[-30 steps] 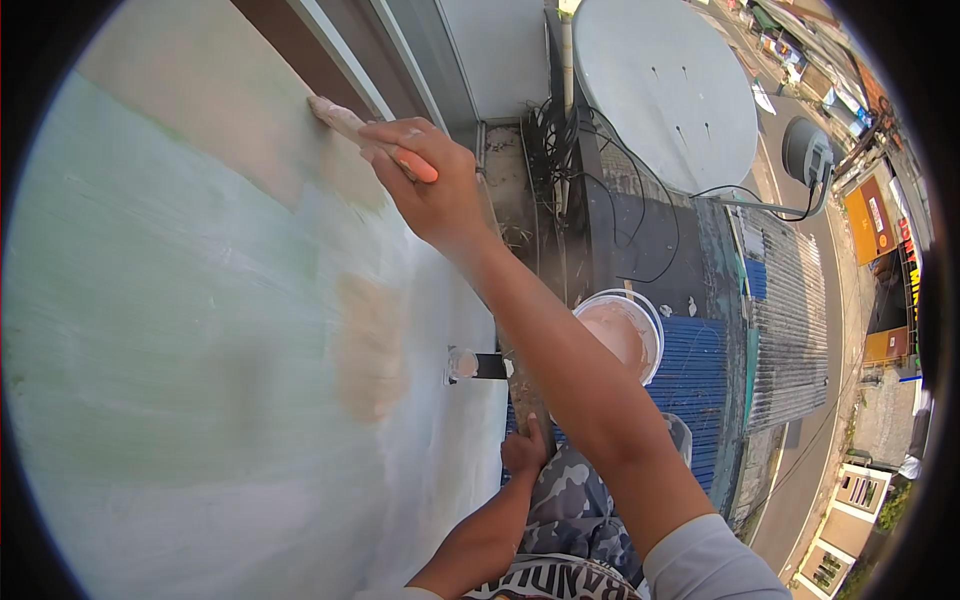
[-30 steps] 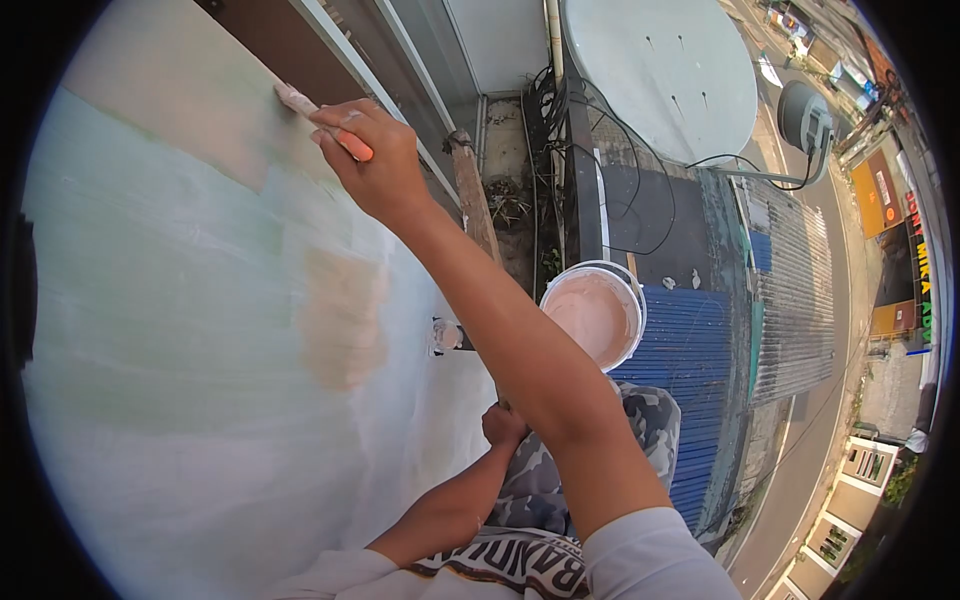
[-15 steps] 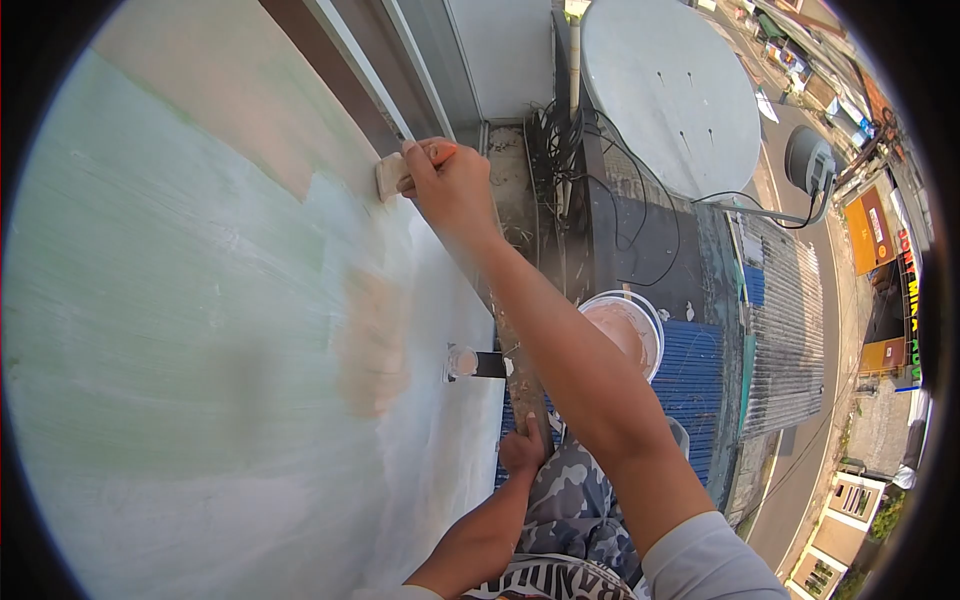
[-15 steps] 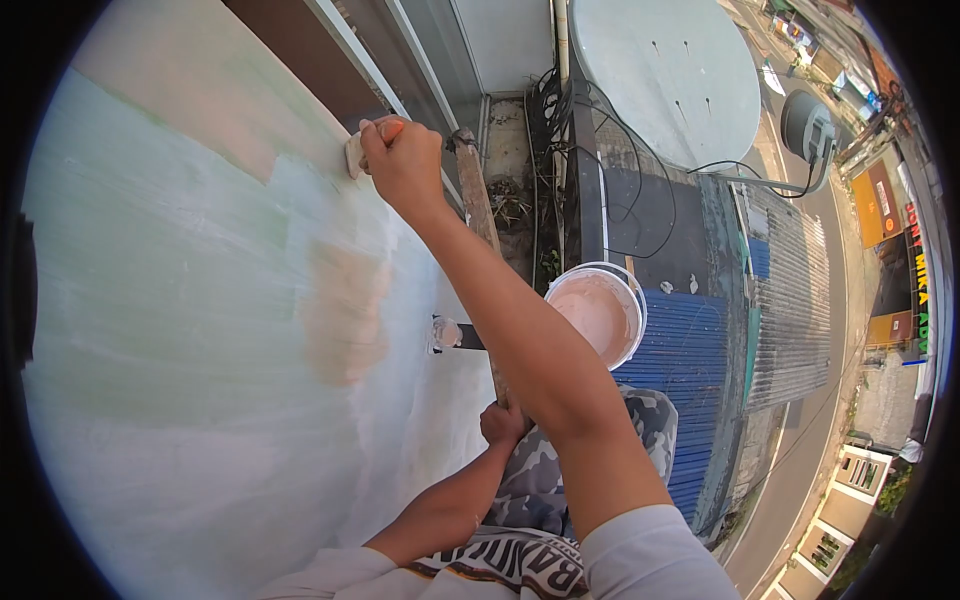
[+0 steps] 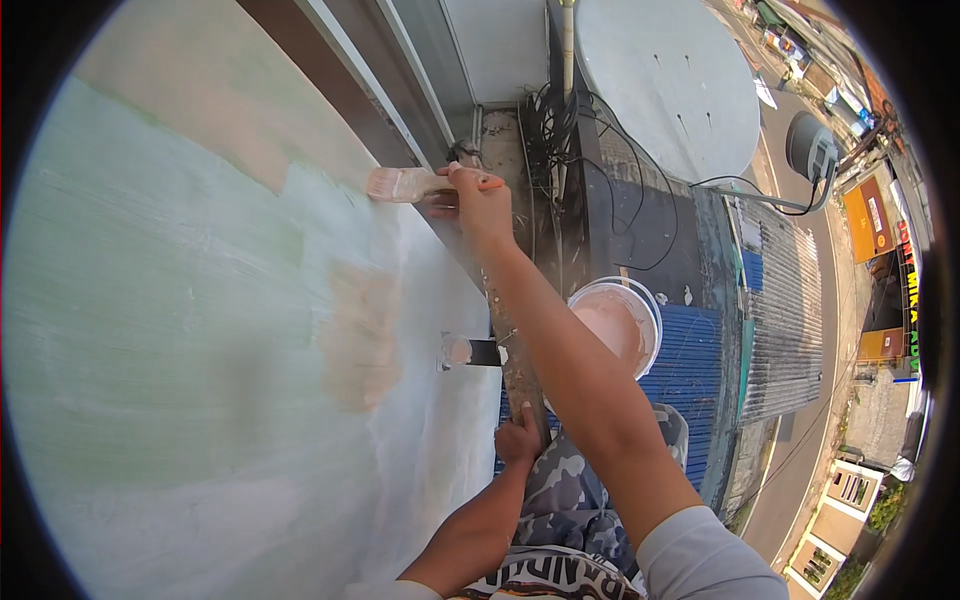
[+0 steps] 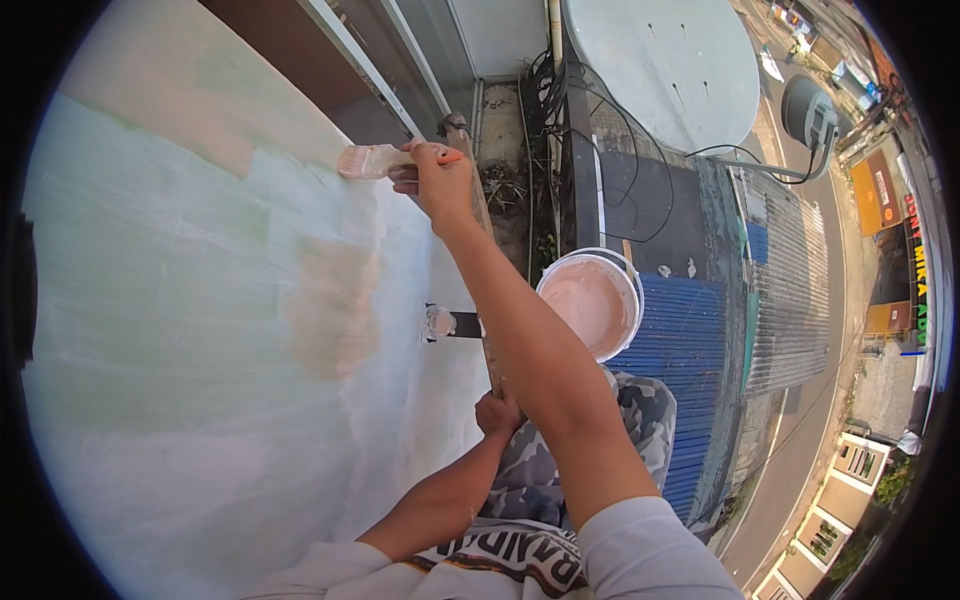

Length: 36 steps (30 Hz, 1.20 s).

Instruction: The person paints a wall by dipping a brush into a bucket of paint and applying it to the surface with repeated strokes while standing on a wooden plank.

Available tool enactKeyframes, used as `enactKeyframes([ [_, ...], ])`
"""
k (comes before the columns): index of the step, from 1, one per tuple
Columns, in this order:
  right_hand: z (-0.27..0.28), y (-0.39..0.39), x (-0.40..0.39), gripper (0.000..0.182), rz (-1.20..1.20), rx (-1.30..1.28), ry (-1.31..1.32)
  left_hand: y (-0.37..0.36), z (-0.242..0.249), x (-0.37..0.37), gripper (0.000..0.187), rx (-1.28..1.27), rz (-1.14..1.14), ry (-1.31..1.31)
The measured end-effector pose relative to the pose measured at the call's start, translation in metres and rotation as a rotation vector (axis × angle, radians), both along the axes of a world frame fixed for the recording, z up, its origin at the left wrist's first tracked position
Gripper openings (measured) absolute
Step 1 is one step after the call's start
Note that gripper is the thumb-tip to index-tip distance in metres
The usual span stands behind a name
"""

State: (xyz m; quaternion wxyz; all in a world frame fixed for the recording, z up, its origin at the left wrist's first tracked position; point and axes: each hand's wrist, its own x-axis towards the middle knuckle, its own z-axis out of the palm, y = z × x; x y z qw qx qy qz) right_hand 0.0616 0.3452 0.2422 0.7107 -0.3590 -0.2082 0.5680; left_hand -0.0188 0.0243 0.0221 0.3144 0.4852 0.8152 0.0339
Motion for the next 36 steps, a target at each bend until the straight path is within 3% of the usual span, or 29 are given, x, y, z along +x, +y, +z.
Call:
enactKeyframes([
  [4, -0.042, -0.006, 0.005, 0.026, -0.060, -0.150, -0.210, 0.001, -0.001, 0.001, 0.072, 0.009, 0.018, -0.004],
  [9, 0.038, 0.024, -0.007, 0.027, -0.102, -0.078, -0.480, -0.001, -0.008, -0.002, 0.072, 0.007, -0.001, 0.008],
  [13, 0.110, 0.035, 0.008, 0.031, -0.083, 0.258, -0.190, -0.002, -0.008, 0.000, 0.078, -0.022, 0.001, 0.010],
  [16, 0.129, 0.026, 0.021, 0.030, -0.047, 0.326, -0.019, 0.002, -0.001, 0.000, 0.079, -0.013, -0.009, 0.008],
  [19, 0.104, 0.015, 0.019, 0.028, -0.075, 0.211, -0.012, -0.002, -0.010, -0.002, 0.080, -0.013, -0.012, 0.004],
  [22, 0.047, 0.011, 0.011, 0.028, -0.151, 0.077, -0.164, -0.002, -0.017, -0.002, 0.076, -0.014, 0.000, 0.025],
  [25, 0.012, 0.013, 0.004, 0.029, -0.178, -0.049, -0.635, -0.001, -0.013, -0.001, 0.068, -0.005, 0.007, 0.031],
  [28, 0.035, 0.018, -0.006, 0.030, -0.121, 0.068, -0.549, 0.000, -0.015, -0.002, 0.073, -0.008, -0.003, 0.012],
  [31, 0.086, 0.011, 0.005, 0.033, -0.075, 0.252, -0.107, -0.004, -0.014, -0.001, 0.079, -0.024, -0.011, 0.003],
  [36, 0.097, -0.026, 0.057, 0.034, -0.143, 0.293, -0.165, 0.001, -0.003, 0.001, 0.079, 0.000, 0.003, -0.007],
])
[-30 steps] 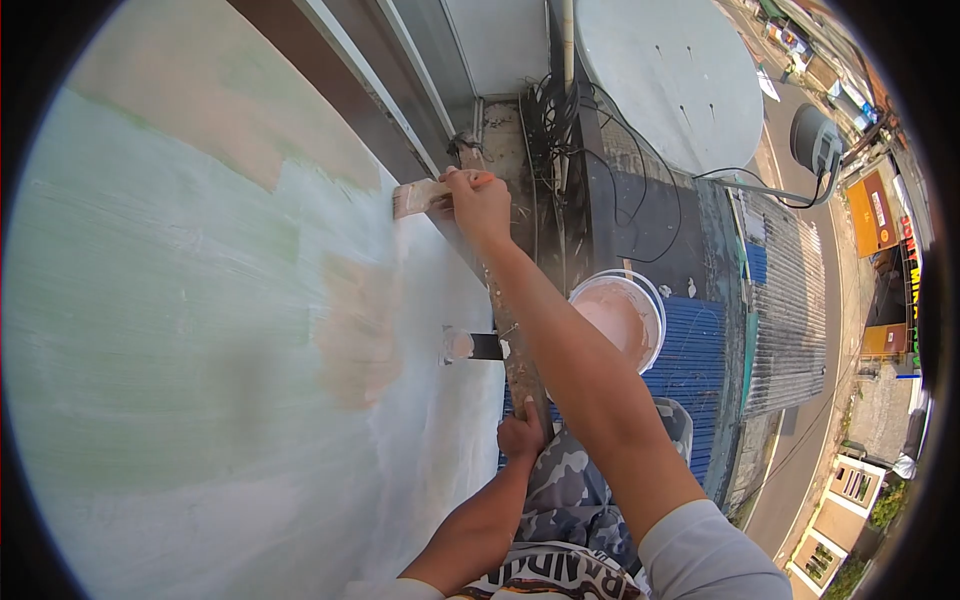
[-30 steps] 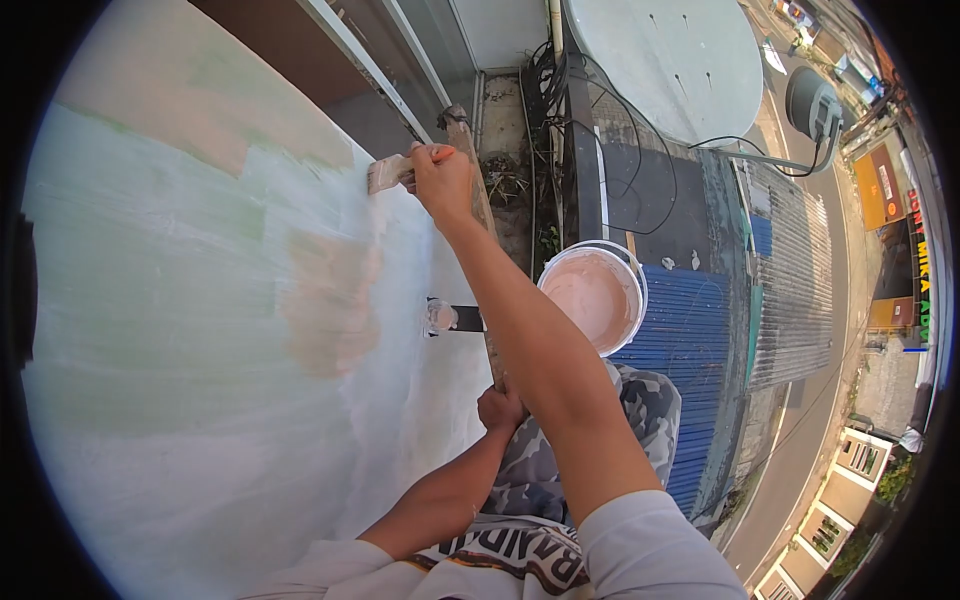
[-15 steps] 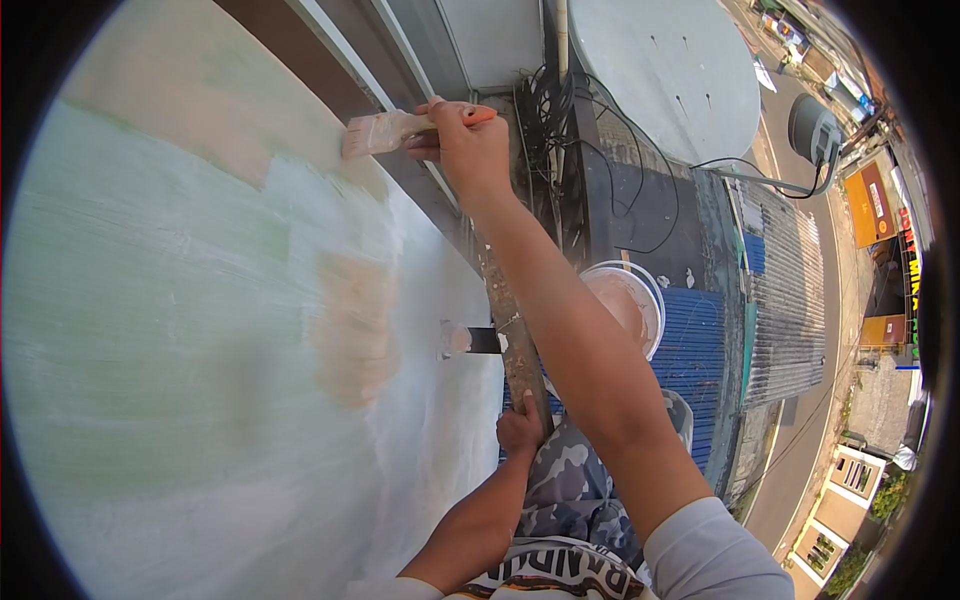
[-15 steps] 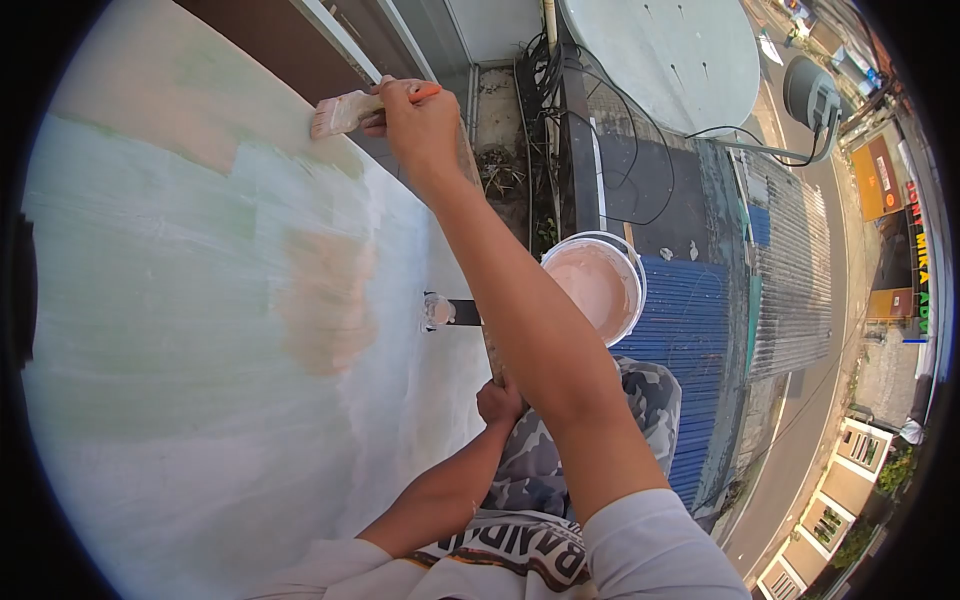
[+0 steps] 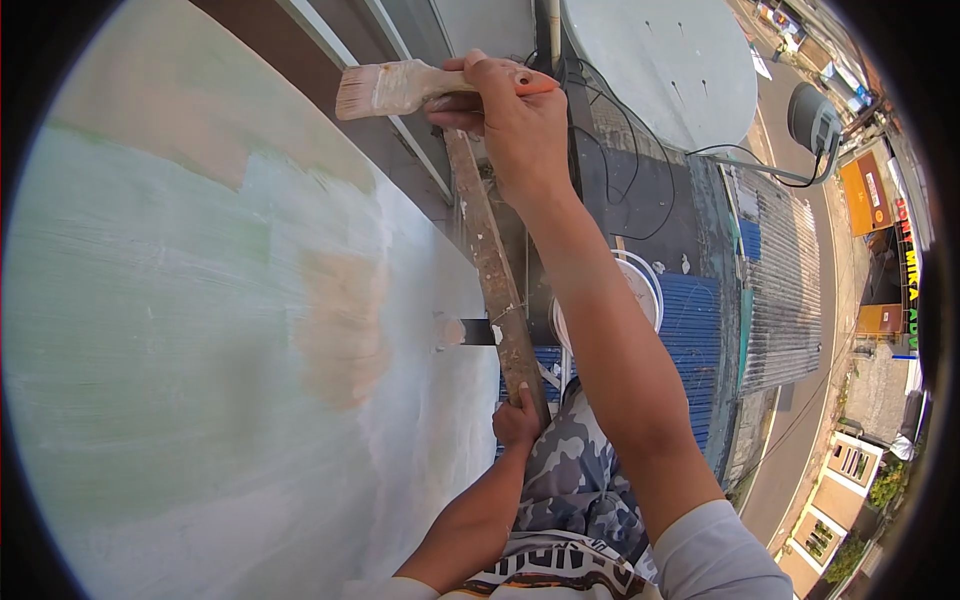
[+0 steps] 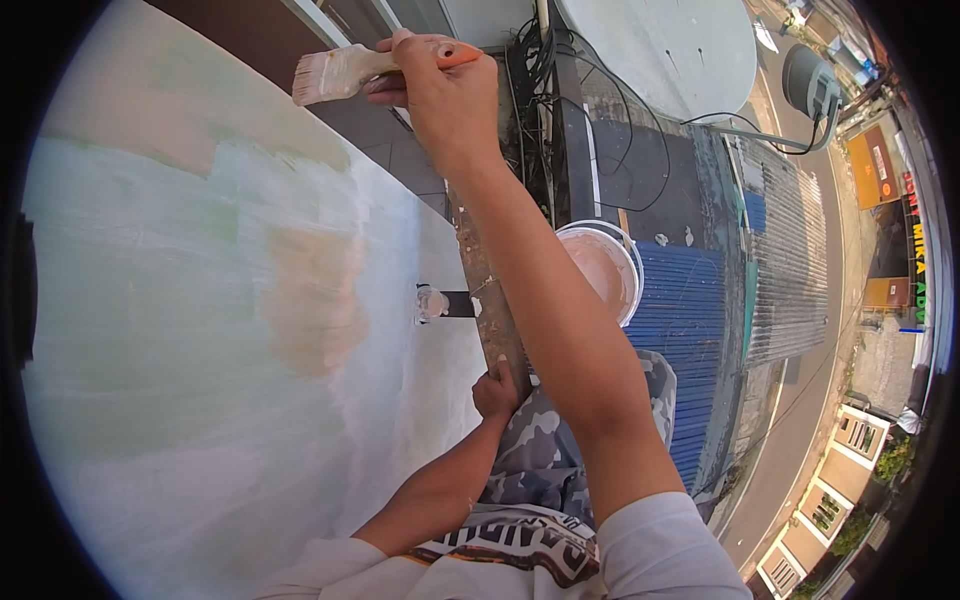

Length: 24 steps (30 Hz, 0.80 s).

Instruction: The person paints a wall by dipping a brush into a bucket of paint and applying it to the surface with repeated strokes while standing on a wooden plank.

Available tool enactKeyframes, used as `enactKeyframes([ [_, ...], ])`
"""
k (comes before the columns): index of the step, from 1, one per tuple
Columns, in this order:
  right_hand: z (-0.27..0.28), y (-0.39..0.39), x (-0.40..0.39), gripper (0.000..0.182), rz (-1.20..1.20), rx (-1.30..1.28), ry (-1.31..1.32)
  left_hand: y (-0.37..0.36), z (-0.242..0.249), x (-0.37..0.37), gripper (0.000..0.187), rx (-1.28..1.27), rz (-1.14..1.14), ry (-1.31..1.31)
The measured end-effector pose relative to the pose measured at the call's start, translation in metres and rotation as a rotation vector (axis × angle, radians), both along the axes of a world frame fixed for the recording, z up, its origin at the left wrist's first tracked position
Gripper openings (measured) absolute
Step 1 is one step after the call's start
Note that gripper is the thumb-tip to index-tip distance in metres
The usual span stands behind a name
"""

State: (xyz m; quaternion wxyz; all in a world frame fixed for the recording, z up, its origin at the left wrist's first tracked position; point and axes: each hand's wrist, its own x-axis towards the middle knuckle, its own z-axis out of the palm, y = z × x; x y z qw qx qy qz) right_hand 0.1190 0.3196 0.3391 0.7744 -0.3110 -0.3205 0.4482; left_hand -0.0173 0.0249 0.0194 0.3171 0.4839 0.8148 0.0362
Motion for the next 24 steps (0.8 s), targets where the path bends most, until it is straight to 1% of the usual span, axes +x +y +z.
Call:
enactKeyframes([
  [1, -0.007, -0.013, 0.011, 0.034, -0.028, -0.015, -0.040, -0.002, 0.000, 0.000, 0.078, 0.007, -0.003, 0.009],
  [3, -0.030, -0.041, 0.033, 0.034, -0.065, -0.133, -0.058, -0.002, -0.004, -0.001, 0.076, 0.029, -0.008, 0.020],
  [5, -0.052, -0.072, 0.049, 0.032, -0.181, -0.205, -0.005, 0.000, -0.002, -0.001, 0.077, 0.034, -0.006, 0.019],
  [7, -0.074, -0.102, 0.068, 0.030, -0.245, -0.277, 0.002, 0.001, 0.002, -0.002, 0.078, 0.015, -0.004, 0.028],
  [10, -0.085, -0.127, 0.094, 0.030, -0.349, -0.332, -0.051, -0.001, -0.009, -0.004, 0.078, 0.041, 0.000, 0.000],
  [12, -0.084, -0.130, 0.116, 0.029, -0.368, -0.356, -0.104, 0.006, -0.003, -0.004, 0.083, -0.048, 0.063, -0.074],
  [14, -0.086, -0.119, 0.142, 0.029, -0.343, -0.361, -0.162, 0.018, 0.003, -0.004, 0.086, -0.189, 0.160, -0.162],
  [15, -0.089, -0.108, 0.153, 0.029, -0.336, -0.367, -0.195, 0.022, 0.002, -0.004, 0.087, -0.145, 0.191, -0.200],
  [18, -0.109, -0.058, 0.178, 0.029, -0.237, -0.371, -0.232, 0.037, 0.006, 0.011, 0.084, -0.133, 0.292, -0.130],
  [19, -0.122, -0.038, 0.186, 0.028, -0.186, -0.394, -0.258, 0.041, 0.007, 0.014, 0.083, -0.118, 0.280, -0.081],
  [21, -0.154, 0.001, 0.195, 0.027, -0.120, -0.422, -0.432, 0.041, 0.000, 0.019, 0.081, -0.095, 0.256, 0.032],
  [22, -0.175, 0.017, 0.195, 0.027, -0.085, -0.442, -0.512, 0.038, -0.004, 0.019, 0.078, -0.023, 0.225, 0.072],
  [23, -0.202, 0.034, 0.195, 0.022, -0.086, -0.370, -0.633, 0.038, -0.001, 0.021, 0.077, -0.020, 0.236, 0.085],
  [24, -0.220, 0.049, 0.196, 0.021, -0.077, -0.282, -0.874, 0.042, 0.005, 0.024, 0.075, -0.011, 0.246, 0.096],
])
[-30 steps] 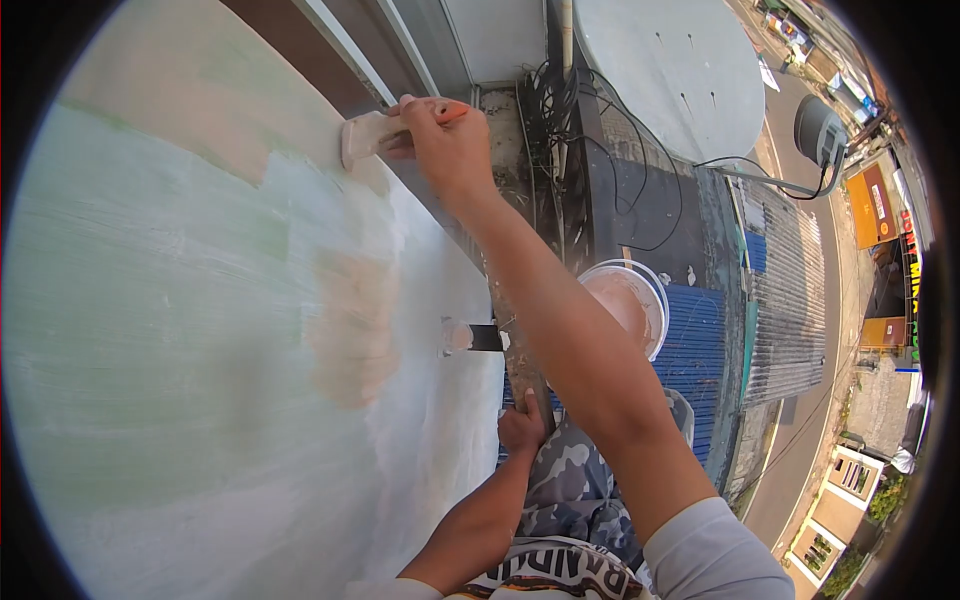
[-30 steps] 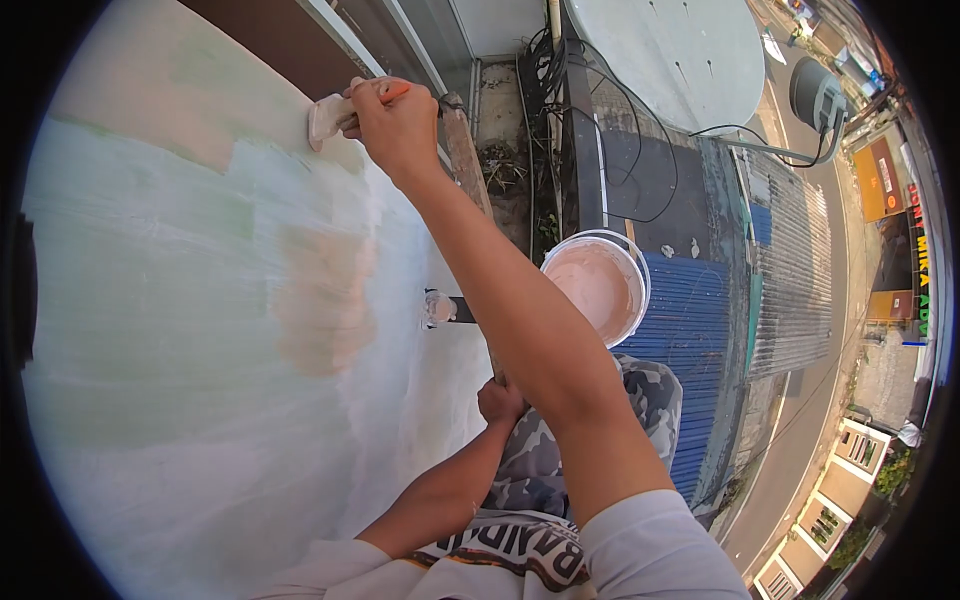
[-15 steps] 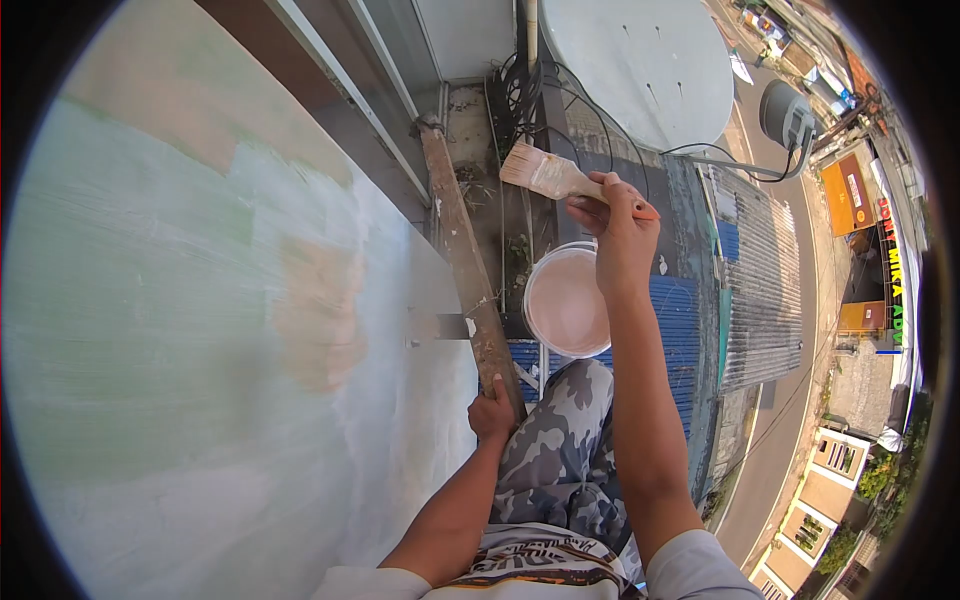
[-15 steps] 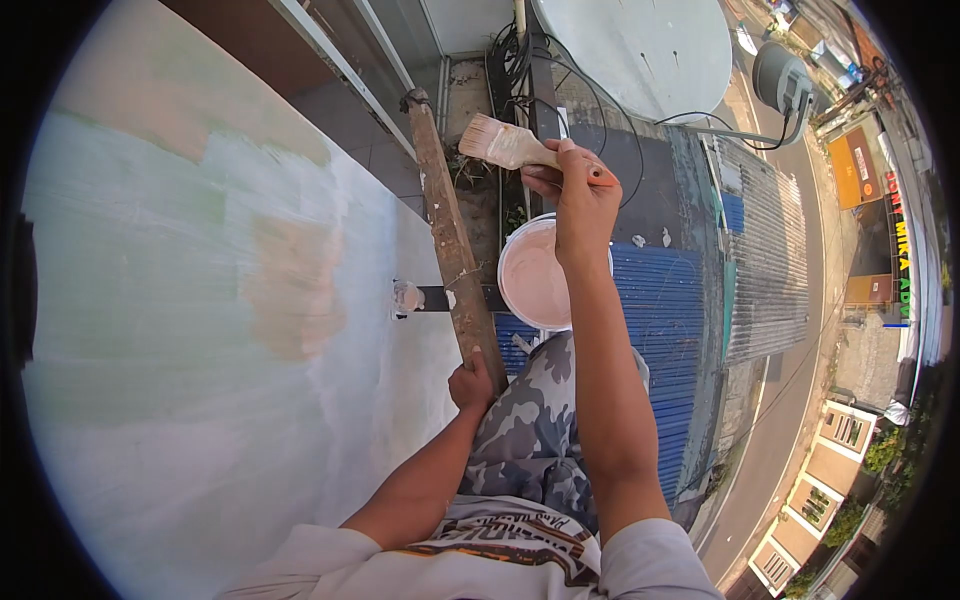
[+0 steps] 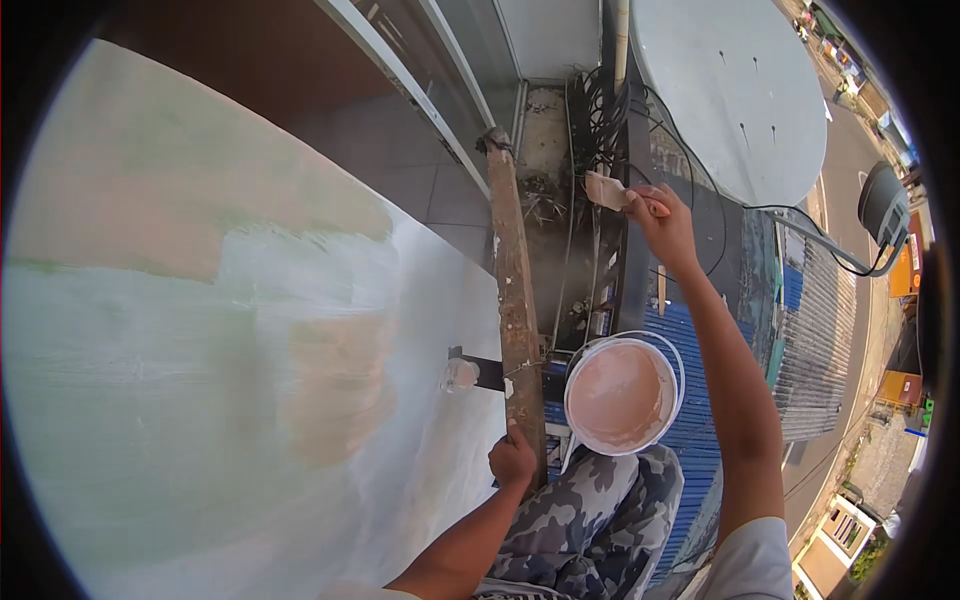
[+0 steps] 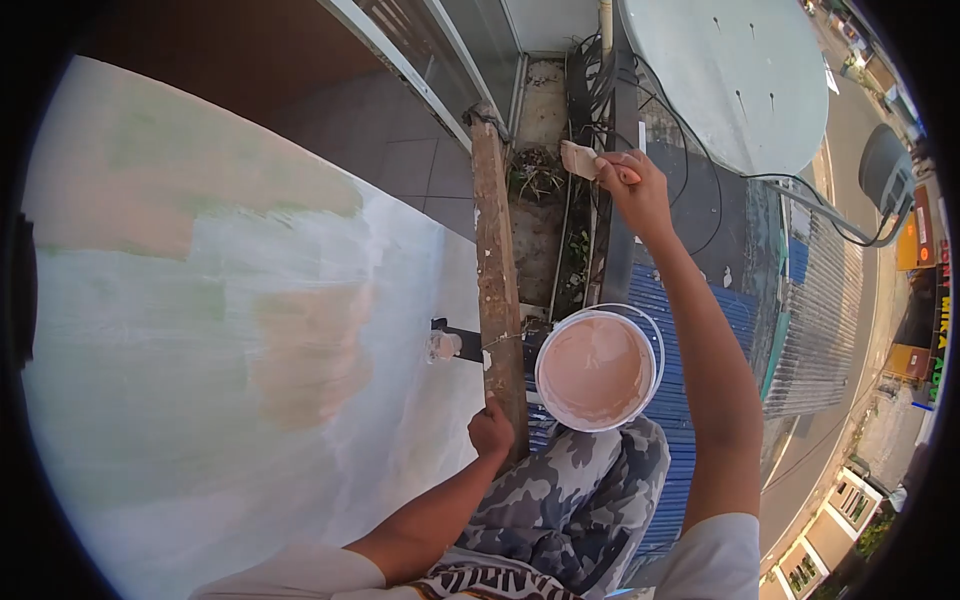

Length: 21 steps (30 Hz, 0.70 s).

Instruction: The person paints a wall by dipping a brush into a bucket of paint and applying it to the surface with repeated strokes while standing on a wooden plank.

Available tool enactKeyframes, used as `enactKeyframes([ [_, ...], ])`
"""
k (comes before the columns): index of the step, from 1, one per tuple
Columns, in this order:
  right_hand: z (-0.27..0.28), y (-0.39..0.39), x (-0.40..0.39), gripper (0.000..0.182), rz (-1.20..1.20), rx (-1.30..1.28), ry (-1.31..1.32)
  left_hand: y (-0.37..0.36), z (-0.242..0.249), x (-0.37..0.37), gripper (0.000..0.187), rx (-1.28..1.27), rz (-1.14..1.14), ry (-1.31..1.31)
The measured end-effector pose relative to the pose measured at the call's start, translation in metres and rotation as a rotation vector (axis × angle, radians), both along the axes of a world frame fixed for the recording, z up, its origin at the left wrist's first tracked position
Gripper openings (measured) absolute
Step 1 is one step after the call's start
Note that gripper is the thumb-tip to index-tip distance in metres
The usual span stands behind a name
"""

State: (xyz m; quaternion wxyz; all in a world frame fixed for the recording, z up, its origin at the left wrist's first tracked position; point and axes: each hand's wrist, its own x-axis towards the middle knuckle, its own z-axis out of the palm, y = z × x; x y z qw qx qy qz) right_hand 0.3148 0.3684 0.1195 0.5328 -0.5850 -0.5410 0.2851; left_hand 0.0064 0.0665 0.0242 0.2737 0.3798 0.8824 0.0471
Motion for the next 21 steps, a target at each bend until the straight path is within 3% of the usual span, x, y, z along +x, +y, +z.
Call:
enactKeyframes([
  [2, -0.032, 0.023, 0.003, 0.019, 0.137, 0.136, -0.476, 0.001, 0.001, 0.002, 0.071, 0.010, 0.000, 0.011],
  [3, -0.052, 0.031, -0.001, 0.017, 0.220, 0.088, -0.417, 0.000, 0.001, 0.003, 0.068, 0.033, -0.006, 0.022],
  [8, -0.129, 0.054, 0.000, 0.018, 0.597, 0.139, -0.650, 0.001, 0.013, 0.009, 0.061, -0.043, -0.019, 0.048],
  [10, -0.138, 0.054, -0.001, 0.019, 0.625, 0.188, -0.711, 0.001, 0.011, 0.008, 0.057, -0.030, -0.029, 0.032],
  [14, -0.163, 0.045, 0.004, 0.021, 0.623, -0.070, -0.698, 0.000, 0.008, 0.004, 0.055, -0.143, 0.013, -0.006],
  [16, -0.169, 0.044, 0.011, 0.019, 0.634, -0.124, -0.813, 0.000, 0.007, 0.000, 0.054, -0.191, 0.031, -0.021],
  [21, -0.146, 0.050, 0.005, 0.020, 0.621, -0.151, -0.761, -0.004, 0.003, 0.001, 0.054, -0.223, 0.072, -0.052],
])
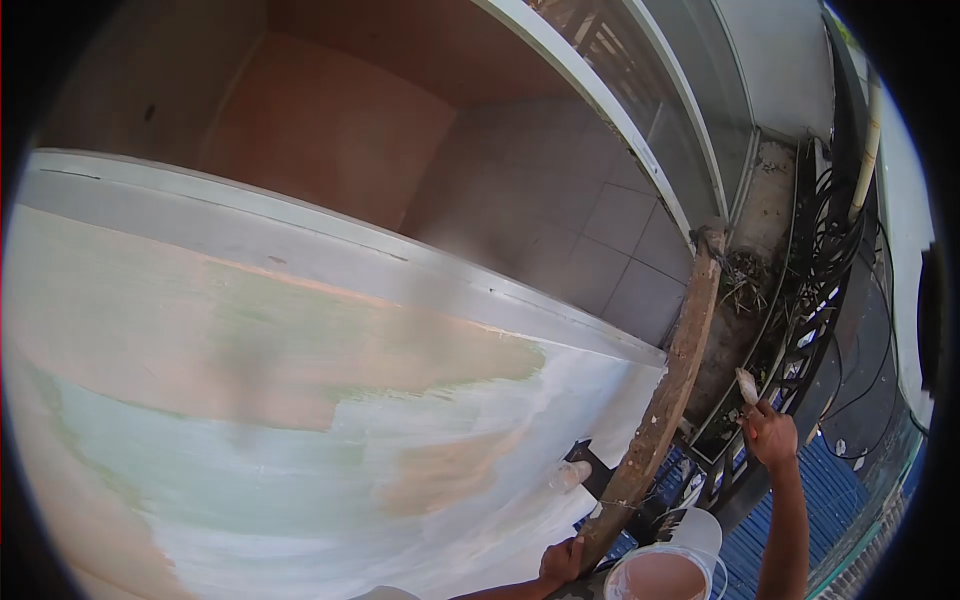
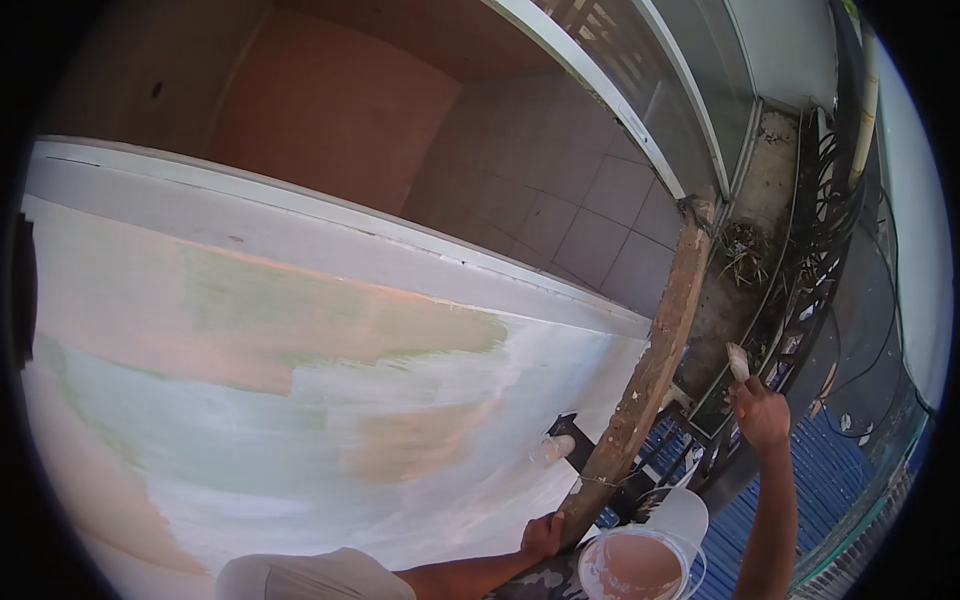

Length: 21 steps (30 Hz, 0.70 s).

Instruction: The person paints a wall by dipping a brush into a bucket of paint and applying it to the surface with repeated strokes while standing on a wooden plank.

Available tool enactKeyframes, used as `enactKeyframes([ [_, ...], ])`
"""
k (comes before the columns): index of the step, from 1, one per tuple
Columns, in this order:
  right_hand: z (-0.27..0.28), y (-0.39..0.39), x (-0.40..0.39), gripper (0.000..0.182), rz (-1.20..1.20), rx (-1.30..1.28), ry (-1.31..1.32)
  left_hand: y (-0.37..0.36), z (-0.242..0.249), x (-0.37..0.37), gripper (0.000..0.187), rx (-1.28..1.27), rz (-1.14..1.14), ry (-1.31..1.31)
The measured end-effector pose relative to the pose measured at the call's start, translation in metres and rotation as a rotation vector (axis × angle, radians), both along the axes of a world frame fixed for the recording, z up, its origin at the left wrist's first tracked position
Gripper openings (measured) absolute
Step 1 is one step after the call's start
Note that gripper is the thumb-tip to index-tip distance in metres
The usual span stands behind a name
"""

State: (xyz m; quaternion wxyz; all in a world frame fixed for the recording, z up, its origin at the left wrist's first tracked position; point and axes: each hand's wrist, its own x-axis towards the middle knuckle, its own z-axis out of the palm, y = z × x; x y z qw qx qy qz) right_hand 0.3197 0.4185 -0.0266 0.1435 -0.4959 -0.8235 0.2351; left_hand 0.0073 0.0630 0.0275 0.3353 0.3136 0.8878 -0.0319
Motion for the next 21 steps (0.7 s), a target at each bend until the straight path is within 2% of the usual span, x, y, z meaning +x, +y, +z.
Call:
enactKeyframes([
  [5, -0.013, 0.004, -0.002, 0.020, -0.065, -0.083, 0.007, 0.018, 0.021, 0.000, 0.051, -0.016, 0.011, -0.068],
  [10, -0.023, 0.006, -0.003, 0.019, -0.111, 0.029, 0.098, 0.030, 0.033, 0.013, 0.052, -0.042, 0.059, -0.015],
  [12, -0.027, 0.006, -0.002, 0.019, -0.121, 0.046, 0.100, 0.012, 0.015, 0.009, 0.053, -0.018, 0.055, 0.007],
  [21, -0.018, 0.009, -0.001, 0.023, -0.105, -0.058, 0.112, 0.009, 0.009, 0.004, 0.056, -0.031, 0.054, 0.003],
])
